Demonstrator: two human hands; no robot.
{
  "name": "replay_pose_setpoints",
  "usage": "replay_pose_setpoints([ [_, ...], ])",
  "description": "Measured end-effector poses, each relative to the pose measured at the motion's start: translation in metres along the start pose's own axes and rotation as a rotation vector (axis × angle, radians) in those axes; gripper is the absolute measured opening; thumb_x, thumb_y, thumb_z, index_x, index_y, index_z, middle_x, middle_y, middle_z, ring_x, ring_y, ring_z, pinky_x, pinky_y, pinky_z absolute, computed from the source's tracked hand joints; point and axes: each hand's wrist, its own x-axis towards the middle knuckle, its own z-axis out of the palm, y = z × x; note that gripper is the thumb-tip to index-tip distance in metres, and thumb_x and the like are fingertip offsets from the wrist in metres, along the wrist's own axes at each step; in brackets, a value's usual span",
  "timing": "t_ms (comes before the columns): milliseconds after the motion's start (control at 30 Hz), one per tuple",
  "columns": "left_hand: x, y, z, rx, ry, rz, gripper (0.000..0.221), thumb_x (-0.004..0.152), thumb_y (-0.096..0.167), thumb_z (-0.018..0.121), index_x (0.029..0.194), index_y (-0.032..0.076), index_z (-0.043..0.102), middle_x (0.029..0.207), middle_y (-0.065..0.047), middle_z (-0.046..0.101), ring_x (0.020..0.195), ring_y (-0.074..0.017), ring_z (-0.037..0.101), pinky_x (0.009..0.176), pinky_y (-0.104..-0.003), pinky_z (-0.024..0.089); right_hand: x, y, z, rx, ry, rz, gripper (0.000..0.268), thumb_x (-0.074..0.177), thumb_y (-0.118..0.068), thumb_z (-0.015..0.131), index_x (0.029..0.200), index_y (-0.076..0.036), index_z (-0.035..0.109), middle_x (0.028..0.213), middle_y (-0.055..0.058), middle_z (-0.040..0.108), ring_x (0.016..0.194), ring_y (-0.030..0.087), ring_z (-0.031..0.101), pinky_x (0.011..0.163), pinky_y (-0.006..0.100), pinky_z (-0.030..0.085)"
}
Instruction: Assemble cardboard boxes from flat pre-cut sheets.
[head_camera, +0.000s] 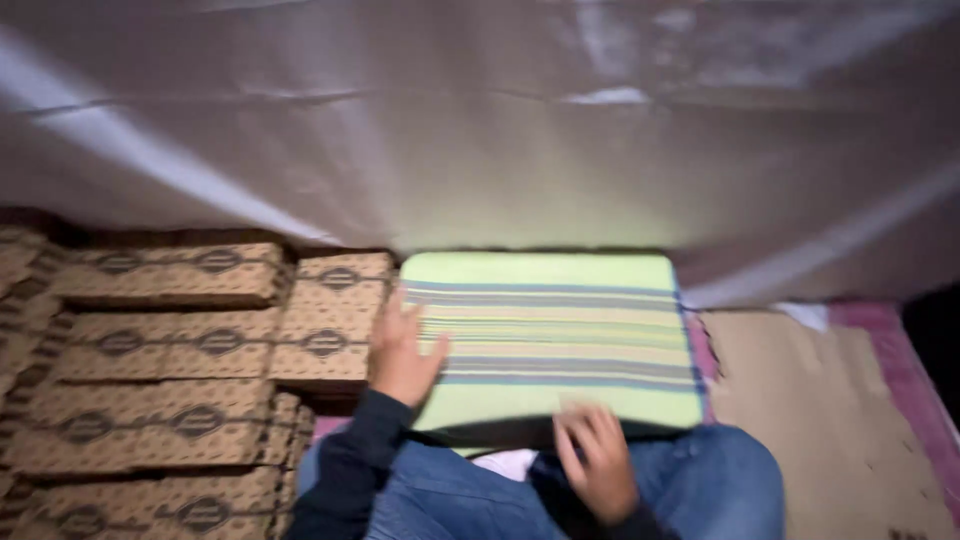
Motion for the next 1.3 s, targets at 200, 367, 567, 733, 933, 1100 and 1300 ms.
replay_pose_setpoints([
  [200,-0.035,0.069,0.113,0.050,-0.310,-0.032,0.080,0.098,0.058,0.043,0.160,0.010,0.027,0.168,-0.015,0.022,0.155,-0.0350,0.017,0.122,-0.055,0.013,0.074,0.070,0.075,-0.409,-0.156,0.128,0.057,0.095,-0.044,0.056,0.143,-0.014,0.055,0.158,0.017,0.041,0.148,0.043,0.034,0.114,0.057,0.028],
  [367,-0.042,0.072,0.119,0.222,-0.228,0.030,0.080,0.094,0.058,0.045,0.158,0.011,0.035,0.166,-0.013,0.029,0.155,-0.0321,0.020,0.122,-0.055,0.016,0.087,0.114,0.040,-0.461,-0.380,0.263,0.075,0.096,-0.066,0.038,0.158,-0.025,0.035,0.168,0.006,0.024,0.156,0.029,0.014,0.122,0.059,0.008],
  [567,-0.038,0.081,0.102,0.294,-0.357,-0.036,0.078,0.096,0.063,0.037,0.160,0.019,0.032,0.169,-0.007,0.027,0.157,-0.0273,0.019,0.124,-0.056,0.015,0.101,0.162,-0.015,-0.556,-0.463,0.384,0.071,0.099,-0.066,0.034,0.160,-0.028,0.033,0.170,0.002,0.022,0.157,0.028,0.014,0.124,0.061,0.007],
  [733,-0.040,0.078,0.110,0.320,-0.312,0.013,0.080,0.096,0.064,0.032,0.160,0.017,0.031,0.168,-0.009,0.027,0.157,-0.0283,0.018,0.123,-0.058,0.014,0.102,0.207,-0.052,-0.534,-0.423,0.456,0.071,0.099,-0.062,0.034,0.161,-0.029,0.029,0.171,-0.002,0.016,0.156,0.031,0.011,0.122,0.062,0.011],
  [933,-0.039,0.084,0.106,0.305,-0.296,0.015,0.079,0.095,0.060,0.035,0.160,0.014,0.032,0.169,-0.011,0.027,0.157,-0.0301,0.019,0.123,-0.057,0.014,0.056,0.332,-0.055,-0.339,-0.125,0.550,0.049,0.101,-0.043,0.050,0.137,-0.013,0.063,0.146,0.017,0.057,0.135,0.037,0.051,0.110,0.045,0.042],
  [1100,-0.038,0.086,0.106,0.315,-0.301,-0.008,0.080,0.093,0.059,0.036,0.160,0.015,0.032,0.170,-0.008,0.026,0.158,-0.0285,0.018,0.123,-0.056,0.013,-0.037,0.438,-0.034,-0.670,-0.141,0.936,0.062,0.090,-0.048,0.066,0.136,-0.006,0.059,0.135,0.024,0.056,0.119,0.047,0.054,0.104,0.051,0.046],
  [1300,-0.039,0.092,0.104,0.313,-0.245,0.006,0.079,0.093,0.057,0.041,0.158,0.011,0.038,0.169,-0.010,0.031,0.157,-0.0285,0.023,0.123,-0.055,0.017,-0.037,0.439,-0.033,-0.680,-0.262,1.078,0.051,0.087,-0.038,0.072,0.126,-0.007,0.063,0.124,0.022,0.057,0.104,0.047,0.060,0.089,0.053,0.055],
])
